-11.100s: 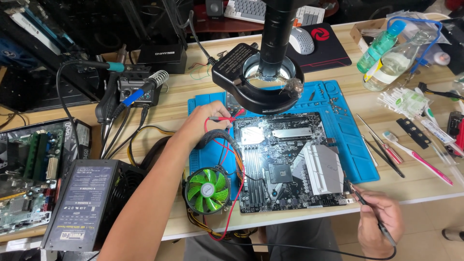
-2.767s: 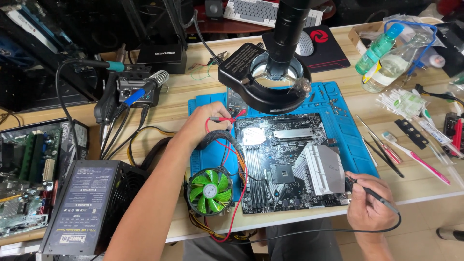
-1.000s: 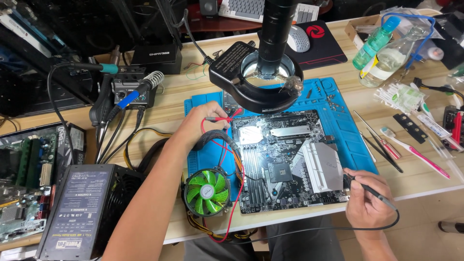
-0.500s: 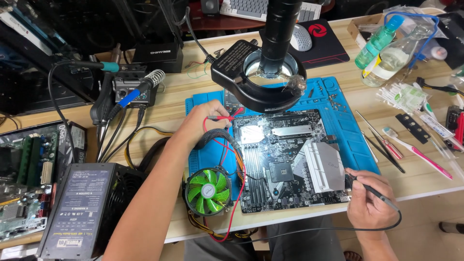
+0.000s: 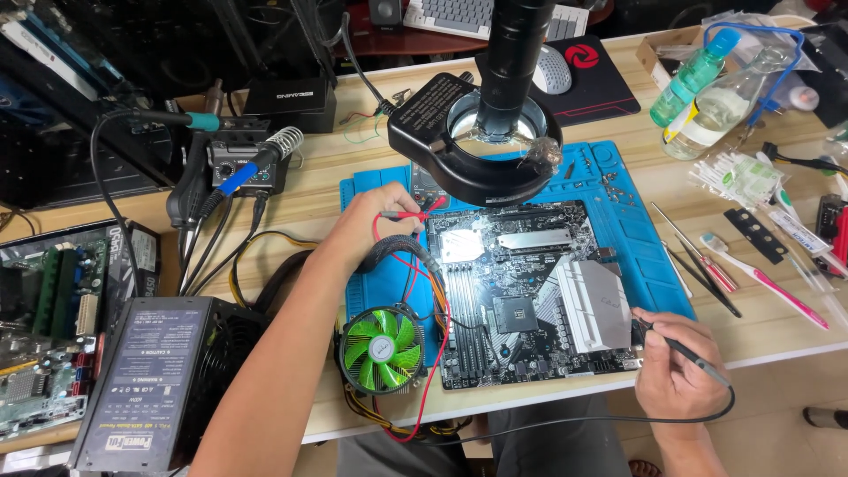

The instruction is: Using a multimeter to probe and test various circuit points on a computer motherboard for diagnostic purposes.

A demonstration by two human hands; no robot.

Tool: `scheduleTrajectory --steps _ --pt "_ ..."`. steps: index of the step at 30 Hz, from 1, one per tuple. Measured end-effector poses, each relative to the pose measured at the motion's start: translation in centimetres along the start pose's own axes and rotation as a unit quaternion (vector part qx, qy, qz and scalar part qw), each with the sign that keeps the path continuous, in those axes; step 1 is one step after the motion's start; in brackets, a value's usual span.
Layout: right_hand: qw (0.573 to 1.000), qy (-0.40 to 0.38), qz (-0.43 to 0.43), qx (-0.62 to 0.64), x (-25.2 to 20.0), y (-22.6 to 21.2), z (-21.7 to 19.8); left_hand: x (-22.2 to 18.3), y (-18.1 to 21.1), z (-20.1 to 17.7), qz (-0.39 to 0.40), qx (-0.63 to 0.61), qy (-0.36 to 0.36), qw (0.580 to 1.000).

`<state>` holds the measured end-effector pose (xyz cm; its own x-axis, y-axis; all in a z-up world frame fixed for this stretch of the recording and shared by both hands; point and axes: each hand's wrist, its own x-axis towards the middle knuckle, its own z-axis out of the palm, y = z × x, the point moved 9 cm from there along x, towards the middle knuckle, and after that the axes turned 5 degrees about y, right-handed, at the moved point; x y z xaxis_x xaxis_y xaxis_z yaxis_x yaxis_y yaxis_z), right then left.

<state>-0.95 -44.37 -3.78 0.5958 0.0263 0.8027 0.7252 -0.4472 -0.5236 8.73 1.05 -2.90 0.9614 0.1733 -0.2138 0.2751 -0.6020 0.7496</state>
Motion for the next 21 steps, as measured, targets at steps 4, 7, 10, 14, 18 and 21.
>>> scheduleTrajectory --steps 4,7,10,14,18,21 --pt "1.0 -0.003 0.0 -0.006 0.09 -0.14 0.04 0.28 -0.28 0.07 0.003 0.0 0.003 1.0" --pt "1.0 -0.004 0.0 -0.01 -0.08 0.06 0.0 0.16 -0.11 0.03 -0.008 0.02 0.001 1.0" --pt "1.0 -0.01 0.0 -0.008 -0.12 0.2 0.02 0.21 -0.24 -0.02 -0.007 0.024 0.007 1.0" --pt "1.0 0.0 -0.001 -0.001 0.01 0.07 -0.02 -0.01 0.02 -0.07 -0.012 0.024 0.003 1.0" --pt "1.0 -0.006 -0.001 -0.002 -0.08 0.21 -0.06 -0.04 0.03 -0.09 -0.002 0.015 0.002 1.0" --pt "1.0 -0.007 0.002 0.001 -0.09 0.19 -0.04 -0.17 0.35 -0.2 -0.014 0.031 0.005 0.999"
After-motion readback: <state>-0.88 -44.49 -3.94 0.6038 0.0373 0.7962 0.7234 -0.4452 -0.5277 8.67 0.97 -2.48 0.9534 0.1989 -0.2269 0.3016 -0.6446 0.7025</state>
